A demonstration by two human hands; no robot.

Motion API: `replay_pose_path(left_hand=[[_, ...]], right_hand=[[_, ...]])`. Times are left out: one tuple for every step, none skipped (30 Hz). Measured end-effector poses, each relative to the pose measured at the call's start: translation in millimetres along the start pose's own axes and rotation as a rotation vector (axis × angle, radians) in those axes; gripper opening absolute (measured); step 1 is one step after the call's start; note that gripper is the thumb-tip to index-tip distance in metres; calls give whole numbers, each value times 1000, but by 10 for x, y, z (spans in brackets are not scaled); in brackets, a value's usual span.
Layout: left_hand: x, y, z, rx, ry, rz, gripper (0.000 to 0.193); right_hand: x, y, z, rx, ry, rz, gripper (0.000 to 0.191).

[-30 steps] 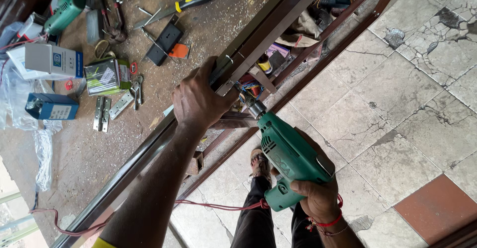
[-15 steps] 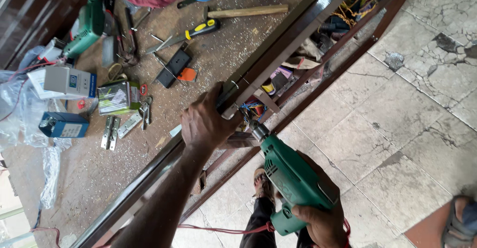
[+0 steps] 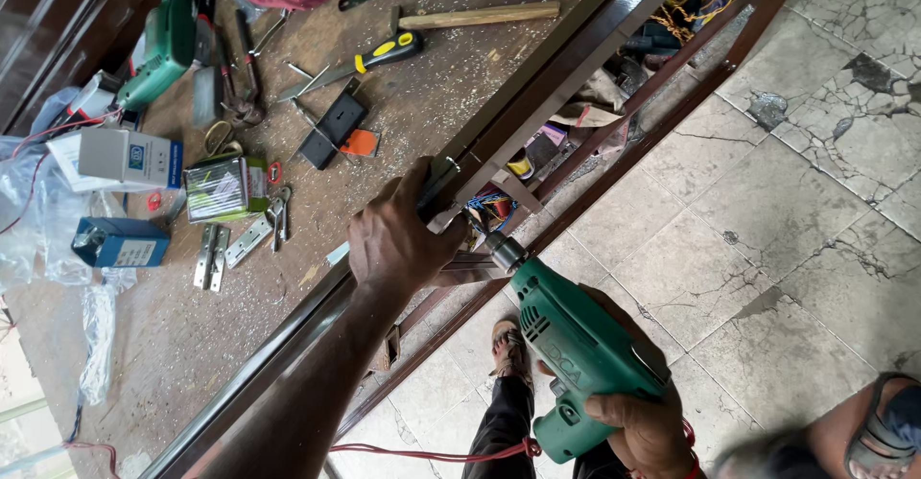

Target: The person aligns a metal lock mechanism on a brown metal door frame, marks the screw holes, and uses a power drill to fasten the lock with screws. The person also uses a utility knife to adjust the frame and a file to smooth the edges.

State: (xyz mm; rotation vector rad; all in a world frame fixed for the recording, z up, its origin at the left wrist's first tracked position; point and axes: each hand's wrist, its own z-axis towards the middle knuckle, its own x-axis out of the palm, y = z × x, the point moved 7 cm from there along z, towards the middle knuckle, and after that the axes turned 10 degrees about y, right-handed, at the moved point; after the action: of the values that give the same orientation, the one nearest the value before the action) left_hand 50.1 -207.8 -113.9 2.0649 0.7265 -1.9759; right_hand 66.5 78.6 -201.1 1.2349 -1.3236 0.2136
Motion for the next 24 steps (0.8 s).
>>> replay_pose_path(left_hand=[[2, -7, 1, 9, -7, -11, 77], [6, -9, 0, 16, -14, -21, 76], [19, -4, 1, 13, -10, -26, 75], [32, 5, 0, 9, -5, -30, 74], [45, 15, -4, 4, 0, -34, 72], [42, 13, -7, 16, -16, -34, 73], [34, 11, -11, 30, -35, -35, 74], [26, 2, -15, 47, -55, -36, 76], [25, 3, -15, 49, -62, -21, 76], [23, 2, -18, 47, -68, -7, 76], [21, -1, -19, 46, -71, 6, 77], [38, 14, -15, 28, -43, -14, 76], [53, 26, -12, 10, -17, -36, 76], [68, 39, -9, -7, 7, -56, 76], [49, 22, -13, 14, -17, -55, 76], [29, 8, -17, 35, -42, -54, 75], [12, -5, -20, 53, -68, -52, 75], [33, 12, -16, 24, -40, -37, 75], [54, 32, -11, -4, -11, -21, 75], [77, 47, -8, -27, 14, -7, 75], [65, 34, -8, 0, -12, -36, 72], [54, 25, -12, 25, -36, -62, 69], [45, 18, -18, 46, -58, -88, 66], [51, 21, -16, 47, -56, -72, 63]], right_hand=[[-38, -11, -10, 1, 1, 35, 108], [-55, -44, -16, 23, 37, 92, 107], [-67, -81, -22, 48, 76, 148, 106], [-73, -123, -35, 74, 114, 205, 105], [-145, -149, -47, 77, 63, 160, 102], [-205, -174, -69, 78, 14, 114, 100], [-262, -193, -84, 76, -33, 67, 98], [-282, -215, -102, 75, -50, 48, 100], [-297, -229, -114, 74, -65, 30, 101], [-302, -239, -123, 77, -81, 11, 103], [-296, -269, -133, 118, -95, 23, 103], [-286, -289, -133, 159, -110, 35, 103], [-268, -298, -134, 198, -124, 45, 103], [-205, -236, -104, 150, -72, 49, 103], [-137, -168, -78, 102, -19, 55, 103], [-67, -93, -51, 55, 35, 61, 104], [-56, -53, -29, 65, 11, 52, 103], [-40, -20, -24, 80, -14, 46, 102], [-31, 13, -15, 94, -39, 40, 101], [0, 52, -8, 89, -31, 9, 102], [24, 92, -1, 80, -24, -23, 102], [44, 120, 3, 72, -18, -53, 103], [56, 138, 2, 74, -19, -70, 103], [65, 145, 2, 74, -22, -86, 104]])
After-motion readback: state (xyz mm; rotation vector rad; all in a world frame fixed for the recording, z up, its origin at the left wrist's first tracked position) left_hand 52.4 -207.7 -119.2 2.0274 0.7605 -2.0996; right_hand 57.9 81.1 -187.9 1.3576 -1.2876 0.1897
